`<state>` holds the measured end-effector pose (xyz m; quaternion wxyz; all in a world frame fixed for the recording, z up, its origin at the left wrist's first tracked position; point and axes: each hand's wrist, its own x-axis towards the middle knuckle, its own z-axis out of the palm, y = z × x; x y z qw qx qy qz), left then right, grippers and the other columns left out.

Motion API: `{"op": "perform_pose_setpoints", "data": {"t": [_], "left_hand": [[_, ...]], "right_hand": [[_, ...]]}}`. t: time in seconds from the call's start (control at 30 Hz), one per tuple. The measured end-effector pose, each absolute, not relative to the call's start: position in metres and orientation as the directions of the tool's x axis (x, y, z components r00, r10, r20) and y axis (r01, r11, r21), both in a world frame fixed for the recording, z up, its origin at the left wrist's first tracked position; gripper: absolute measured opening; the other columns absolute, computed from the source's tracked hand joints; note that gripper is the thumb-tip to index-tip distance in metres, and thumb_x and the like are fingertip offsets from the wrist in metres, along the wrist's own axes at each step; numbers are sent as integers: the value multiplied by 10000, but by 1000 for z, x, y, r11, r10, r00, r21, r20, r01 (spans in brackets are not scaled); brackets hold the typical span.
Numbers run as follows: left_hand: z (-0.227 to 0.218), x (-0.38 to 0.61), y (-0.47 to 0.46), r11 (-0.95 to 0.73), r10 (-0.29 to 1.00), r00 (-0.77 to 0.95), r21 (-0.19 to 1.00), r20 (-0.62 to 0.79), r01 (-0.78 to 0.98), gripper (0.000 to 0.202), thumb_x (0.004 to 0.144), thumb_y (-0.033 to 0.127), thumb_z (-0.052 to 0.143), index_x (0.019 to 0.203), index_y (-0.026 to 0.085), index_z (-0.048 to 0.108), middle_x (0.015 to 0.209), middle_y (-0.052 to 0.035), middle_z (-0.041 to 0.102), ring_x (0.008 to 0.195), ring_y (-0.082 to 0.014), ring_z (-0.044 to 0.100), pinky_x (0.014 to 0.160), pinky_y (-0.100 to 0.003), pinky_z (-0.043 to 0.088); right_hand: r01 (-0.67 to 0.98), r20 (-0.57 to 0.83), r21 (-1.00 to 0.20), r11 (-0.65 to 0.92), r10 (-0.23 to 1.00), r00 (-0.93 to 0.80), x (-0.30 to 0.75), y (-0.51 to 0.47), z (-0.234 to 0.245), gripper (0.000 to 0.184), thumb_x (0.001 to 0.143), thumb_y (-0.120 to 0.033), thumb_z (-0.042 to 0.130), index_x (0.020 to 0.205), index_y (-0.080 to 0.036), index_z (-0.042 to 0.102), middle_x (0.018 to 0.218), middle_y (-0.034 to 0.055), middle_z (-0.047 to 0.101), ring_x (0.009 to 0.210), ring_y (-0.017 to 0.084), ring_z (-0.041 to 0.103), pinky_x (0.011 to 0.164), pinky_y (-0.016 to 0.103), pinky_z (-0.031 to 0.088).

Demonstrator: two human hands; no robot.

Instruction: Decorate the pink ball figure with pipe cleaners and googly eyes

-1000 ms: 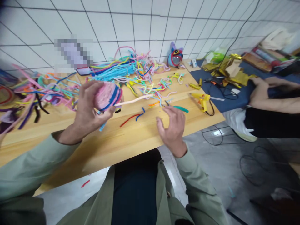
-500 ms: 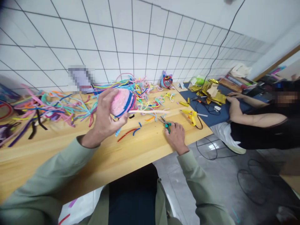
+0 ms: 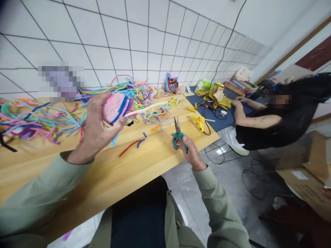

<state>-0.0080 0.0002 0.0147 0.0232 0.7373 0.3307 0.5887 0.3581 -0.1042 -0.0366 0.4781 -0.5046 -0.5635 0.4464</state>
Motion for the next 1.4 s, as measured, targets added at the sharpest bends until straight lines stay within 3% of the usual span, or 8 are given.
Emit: {"op": "perform_pose_setpoints", "data": {"t": [0.03, 0.1, 0.17, 0.23, 0.3, 0.47, 1.1, 1.4], "left_hand": [[14, -7, 0, -783, 506, 92, 412, 858, 465, 783, 998, 633, 814, 1655, 309, 535, 1594, -127, 632, 1502, -407, 609, 1289, -726, 499], [16, -5, -3, -791, 482, 108, 379, 870, 480, 767, 1018, 607, 798, 1659, 291, 520, 1582, -133, 638, 1476, -391, 624, 1280, -716, 513], [20, -1, -11, -800, 460, 133, 345, 878, 490, 734, 1048, 567, 756, 1671, 278, 495, 1577, -135, 637, 1486, -382, 623, 1289, -694, 513], [25, 3, -20, -811, 441, 159, 316, 883, 492, 750, 1042, 511, 751, 1694, 279, 462, 1596, -148, 621, 1510, -390, 614, 1298, -671, 510], [29, 7, -30, -817, 433, 177, 301, 884, 493, 796, 1009, 436, 775, 1712, 282, 434, 1621, -166, 599, 1533, -404, 602, 1306, -652, 506], [32, 13, -42, -821, 432, 226, 276, 873, 500, 867, 958, 340, 782, 1729, 293, 387, 1630, -176, 587, 1549, -415, 587, 1306, -647, 499], [25, 19, -47, -841, 403, 242, 253, 882, 477, 918, 907, 355, 807, 1733, 300, 411, 1623, -181, 579, 1515, -427, 603, 1288, -658, 508], [24, 19, -50, -846, 383, 251, 230, 889, 480, 926, 876, 359, 793, 1725, 287, 431, 1616, -194, 580, 1504, -447, 601, 1271, -666, 502]], "right_hand": [[133, 91, -986, 102, 992, -90, 348, -108, -33, 581, 1055, -719, 534, 1198, -219, 794, 1051, 123, 813, 864, 288, 765, 782, 473, 663], [286, 184, -935, 209, 976, -113, 328, -113, -28, 440, 1040, -598, 665, 1256, -237, 795, 1091, 107, 810, 935, 286, 776, 837, 467, 669], [519, 390, -765, 381, 916, -97, 311, -114, -26, 368, 1016, -445, 738, 1327, -252, 777, 1168, 111, 802, 1047, 299, 777, 920, 480, 674], [674, 602, -531, 514, 789, -127, 300, -109, -25, 411, 1006, -341, 744, 1407, -251, 735, 1246, 134, 784, 1150, 318, 764, 992, 510, 675], [732, 729, -351, 584, 661, -178, 293, -102, -25, 470, 1014, -293, 727, 1479, -243, 683, 1272, 155, 767, 1197, 334, 751, 1014, 534, 680], [785, 821, -138, 604, 513, -250, 285, -91, -16, 588, 1019, -310, 713, 1592, -247, 595, 1252, 161, 764, 1183, 372, 738, 1001, 591, 688], [757, 885, -62, 650, 387, -260, 266, -80, -5, 681, 996, -363, 699, 1647, -239, 545, 1250, 166, 721, 1112, 365, 730, 887, 569, 681], [767, 894, -57, 639, 374, -246, 262, -77, -7, 756, 964, -387, 713, 1680, -285, 492, 1280, 148, 695, 1122, 360, 710, 913, 568, 673]]}}
